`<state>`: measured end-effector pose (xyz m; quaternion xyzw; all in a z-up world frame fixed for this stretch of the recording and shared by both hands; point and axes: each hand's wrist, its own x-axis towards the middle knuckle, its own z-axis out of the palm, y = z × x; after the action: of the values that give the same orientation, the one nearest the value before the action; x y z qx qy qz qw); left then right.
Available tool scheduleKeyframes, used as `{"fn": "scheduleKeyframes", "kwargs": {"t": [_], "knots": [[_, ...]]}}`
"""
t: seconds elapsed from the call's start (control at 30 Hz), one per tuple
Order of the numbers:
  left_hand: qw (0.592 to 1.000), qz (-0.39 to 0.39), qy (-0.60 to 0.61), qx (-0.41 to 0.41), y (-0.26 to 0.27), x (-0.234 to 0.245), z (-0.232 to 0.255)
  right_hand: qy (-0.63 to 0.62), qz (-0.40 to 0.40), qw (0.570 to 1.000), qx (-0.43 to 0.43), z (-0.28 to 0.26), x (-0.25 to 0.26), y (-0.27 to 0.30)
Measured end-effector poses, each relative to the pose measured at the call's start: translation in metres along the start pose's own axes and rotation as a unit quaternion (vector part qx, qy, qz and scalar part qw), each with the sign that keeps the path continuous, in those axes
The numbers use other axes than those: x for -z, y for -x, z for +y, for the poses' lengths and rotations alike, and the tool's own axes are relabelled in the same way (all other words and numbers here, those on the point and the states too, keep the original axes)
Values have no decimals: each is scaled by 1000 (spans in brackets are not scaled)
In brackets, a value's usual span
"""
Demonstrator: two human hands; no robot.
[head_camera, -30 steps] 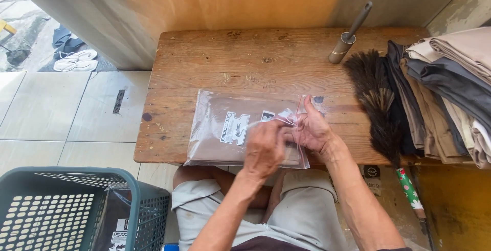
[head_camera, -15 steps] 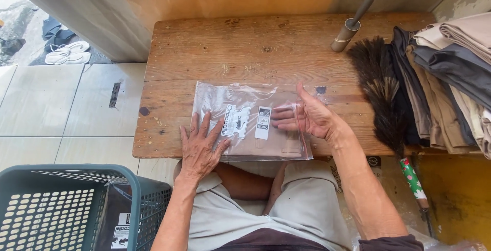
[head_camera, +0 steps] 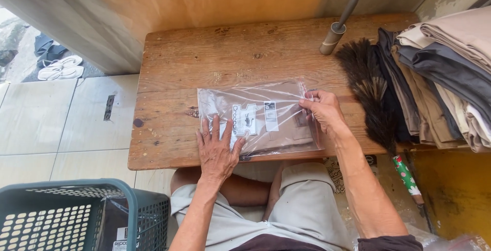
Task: Folding a pair of pants and sealing them inside a plastic shipping bag for dispatch.
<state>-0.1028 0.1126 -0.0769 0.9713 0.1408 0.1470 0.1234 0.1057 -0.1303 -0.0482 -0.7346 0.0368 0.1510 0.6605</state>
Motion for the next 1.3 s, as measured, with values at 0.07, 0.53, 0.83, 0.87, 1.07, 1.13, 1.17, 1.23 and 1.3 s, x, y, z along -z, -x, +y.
{"fn": "scheduleKeyframes", "kwargs": {"t": [0.07, 0.53, 0.83, 0.87, 1.07, 1.13, 1.17, 1.23, 1.3], "knots": [[1000, -11, 0, 6, 0, 4, -1, 10, -28, 999, -34, 2, 11, -8], [978, -185, -43, -82, -40, 24, 31, 393, -6, 833, 389, -27, -71, 87], [978, -190, -18, -86, -44, 24, 37, 381, 43, 868, 315, 21, -70, 57], [981, -183, 1, -61, -45, 31, 38, 319, 91, 898, 288, 16, -60, 54], [987, -36, 144, 53, -36, 38, -43, 26, 72, 997, 25, 31, 22, 14], [983, 13, 177, 40, -31, 17, -75, 33, 64, 997, 28, 37, 26, 8], [976, 63, 207, 27, -28, 6, -91, 39, 55, 997, 33, 40, 27, 6], [972, 79, 219, 35, -29, 1, -97, 70, 48, 996, 30, 32, 16, 13], [967, 94, 232, 40, -29, -2, -100, 101, 45, 994, 27, 26, 6, 19]]}}
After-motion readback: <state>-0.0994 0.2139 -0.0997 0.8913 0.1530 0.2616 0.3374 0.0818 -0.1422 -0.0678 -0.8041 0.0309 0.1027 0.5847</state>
